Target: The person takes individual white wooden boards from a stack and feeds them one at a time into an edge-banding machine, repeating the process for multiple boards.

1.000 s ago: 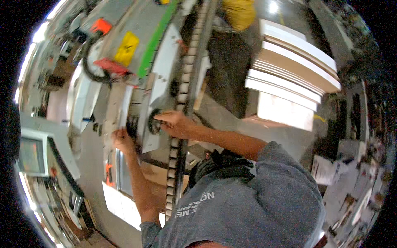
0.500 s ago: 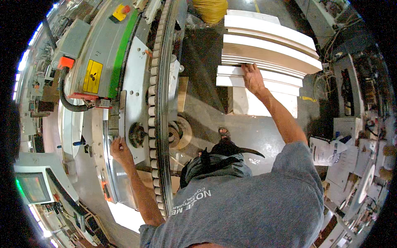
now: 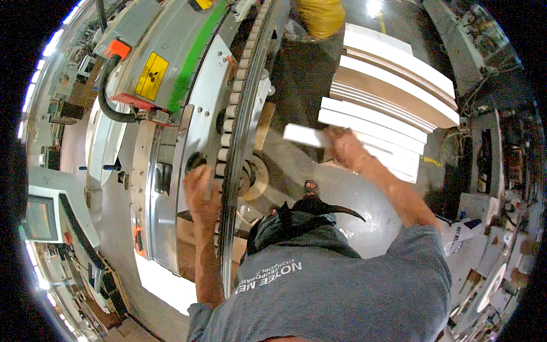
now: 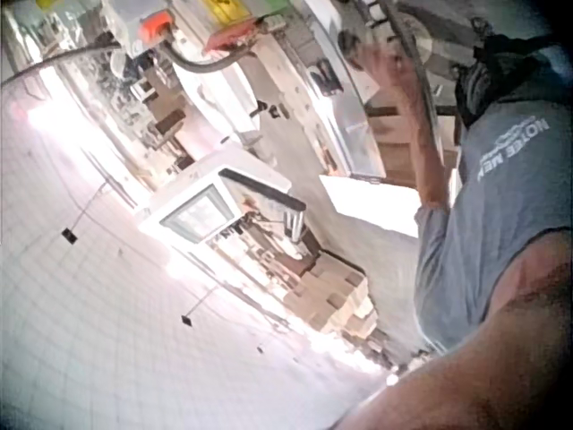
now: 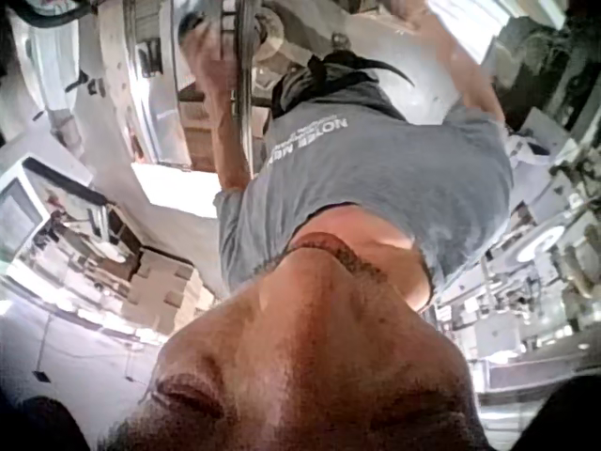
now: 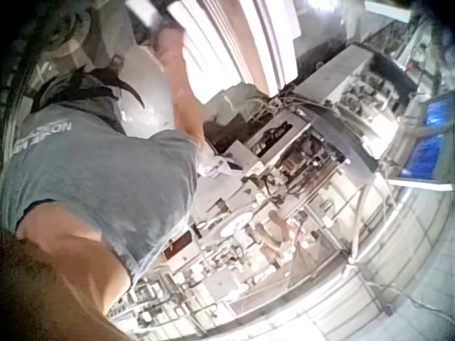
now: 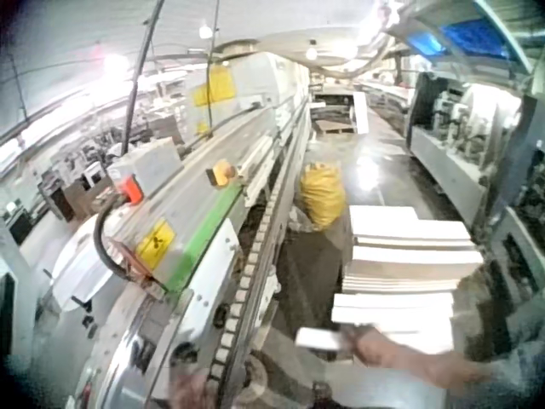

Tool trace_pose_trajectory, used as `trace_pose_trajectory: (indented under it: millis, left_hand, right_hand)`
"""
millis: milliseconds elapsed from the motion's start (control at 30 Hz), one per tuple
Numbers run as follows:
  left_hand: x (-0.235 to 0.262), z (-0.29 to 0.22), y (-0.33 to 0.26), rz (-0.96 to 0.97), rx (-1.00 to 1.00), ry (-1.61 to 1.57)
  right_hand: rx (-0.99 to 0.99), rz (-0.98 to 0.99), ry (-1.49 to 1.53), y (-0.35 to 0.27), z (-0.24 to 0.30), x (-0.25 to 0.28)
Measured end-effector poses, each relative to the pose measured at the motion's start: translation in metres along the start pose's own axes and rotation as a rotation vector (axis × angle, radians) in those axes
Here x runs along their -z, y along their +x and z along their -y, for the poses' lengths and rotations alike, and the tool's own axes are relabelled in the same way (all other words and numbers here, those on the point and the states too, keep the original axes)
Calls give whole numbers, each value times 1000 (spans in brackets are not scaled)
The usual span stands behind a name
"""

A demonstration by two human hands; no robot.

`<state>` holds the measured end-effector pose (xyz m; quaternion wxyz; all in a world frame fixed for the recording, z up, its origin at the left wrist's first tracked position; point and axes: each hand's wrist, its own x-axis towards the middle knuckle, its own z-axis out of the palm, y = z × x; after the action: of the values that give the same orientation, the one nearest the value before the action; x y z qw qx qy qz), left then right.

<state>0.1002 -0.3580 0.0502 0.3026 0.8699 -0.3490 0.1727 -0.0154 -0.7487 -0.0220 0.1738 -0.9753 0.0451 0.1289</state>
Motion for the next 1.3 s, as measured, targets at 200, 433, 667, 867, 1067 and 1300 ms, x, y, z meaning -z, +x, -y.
trace_pose_trajectory:
  millis: [200,433,667,867,1067,1300]
  left_hand:
    - [37,-46,1,293,-57,5]
    - [127,11,-94,99,139,199]
    - [188,75,-223,-267,606,317]
    - [194,118,-236,-329,822,229]
    - [180,163,-251,-356,473,395]
    - [195,147,-257,-417,555,592]
  right_hand:
    - [728,-285,115,10,187,8]
    - [1046,-270,272,36,316,-1]
    - [1078,-310,679,56,399,-50]
    - [778,-129,802,103,447,-112]
    - [742,-126,871,126,486,-153]
    - [691,-259,819,125,494,-154]
